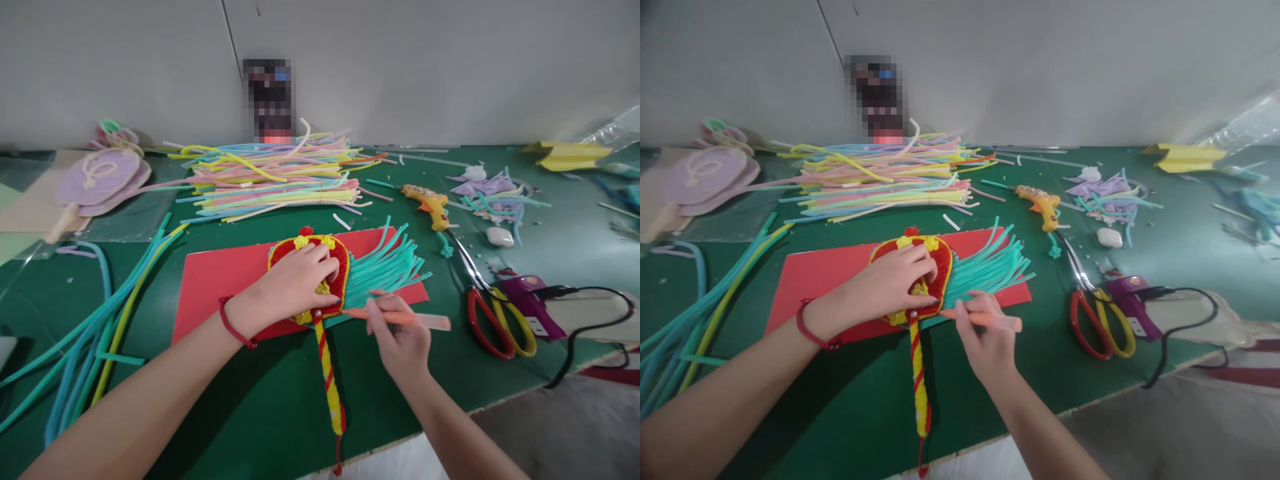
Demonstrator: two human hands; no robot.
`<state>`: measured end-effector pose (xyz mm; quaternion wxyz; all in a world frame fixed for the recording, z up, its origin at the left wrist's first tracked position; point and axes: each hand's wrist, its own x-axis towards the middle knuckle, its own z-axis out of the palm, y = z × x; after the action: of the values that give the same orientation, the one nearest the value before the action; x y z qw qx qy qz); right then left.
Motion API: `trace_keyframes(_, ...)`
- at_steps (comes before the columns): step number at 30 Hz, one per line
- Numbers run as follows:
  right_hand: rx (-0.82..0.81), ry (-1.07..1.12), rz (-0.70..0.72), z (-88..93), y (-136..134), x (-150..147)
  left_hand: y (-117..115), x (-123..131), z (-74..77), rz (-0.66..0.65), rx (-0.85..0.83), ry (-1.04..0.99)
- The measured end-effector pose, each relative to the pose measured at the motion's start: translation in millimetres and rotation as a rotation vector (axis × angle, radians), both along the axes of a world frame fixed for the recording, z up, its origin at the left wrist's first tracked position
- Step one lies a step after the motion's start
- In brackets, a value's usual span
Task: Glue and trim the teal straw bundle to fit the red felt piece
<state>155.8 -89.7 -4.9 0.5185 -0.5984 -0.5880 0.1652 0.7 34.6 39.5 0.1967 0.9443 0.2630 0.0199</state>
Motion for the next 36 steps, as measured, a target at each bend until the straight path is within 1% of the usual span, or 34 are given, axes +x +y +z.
trace_keyframes(1,-0.013,0.029,-0.032,0.0,0,0,0,0,0.1,0.004,0.000,0.005)
trace_keyframes(2,-0.026,0.056,-0.036,-0.3,1,0,0,0,0.2,0.007,0.000,0.010)
trace_keyframes(5,-0.082,0.116,0.015,-2.7,0,1,0,0,0.4,0.007,-0.001,0.012)
trace_keyframes(7,-0.108,0.170,-0.055,-3.4,-1,3,-1,1,0.4,0.008,-0.002,0.006)
trace_keyframes(9,-0.121,0.264,-0.131,0.4,1,9,-1,1,0.4,0.015,-0.002,0.007)
trace_keyframes(10,-0.129,0.311,-0.125,4.7,4,13,-1,1,0.4,0.016,-0.003,0.009)
trace_keyframes(12,-0.153,0.374,-0.034,18.2,12,22,-1,0,0.4,0.016,-0.010,0.010)
trace_keyframes(15,-0.238,0.320,0.108,39.9,33,33,-1,-2,-0.6,0.012,-0.051,-0.009)
trace_keyframes(17,-0.331,0.281,0.227,45.2,47,37,-1,-4,-1.8,0.015,-0.081,-0.037)
trace_keyframes(18,-0.366,0.291,0.283,43.7,52,38,-1,-4,-2.3,0.019,-0.089,-0.048)
trace_keyframes(20,-0.415,0.361,0.362,33.7,60,39,-1,-5,-2.5,0.034,-0.095,-0.053)
trace_keyframes(23,-0.447,0.438,0.397,14.7,61,38,-2,-4,-1.3,0.050,-0.101,-0.033)
trace_keyframes(25,-0.429,0.425,0.413,8.7,58,36,-3,-4,-0.6,0.050,-0.094,-0.031)
trace_keyframes(27,-0.347,0.376,0.461,9.9,53,32,-2,-4,-1.0,0.042,-0.085,-0.035)
trace_keyframes(30,-0.094,0.218,0.571,18.9,48,25,-1,-4,-2.9,0.036,-0.094,-0.031)
trace_keyframes(32,0.058,0.091,0.620,24.0,46,21,0,-4,-4.0,0.034,-0.091,-0.028)
trace_keyframes(34,0.121,-0.004,0.639,25.5,45,18,0,-4,-4.2,0.026,-0.081,-0.029)
trace_keyframes(36,0.114,-0.060,0.667,23.5,44,16,1,-4,-3.4,0.016,-0.082,-0.025)
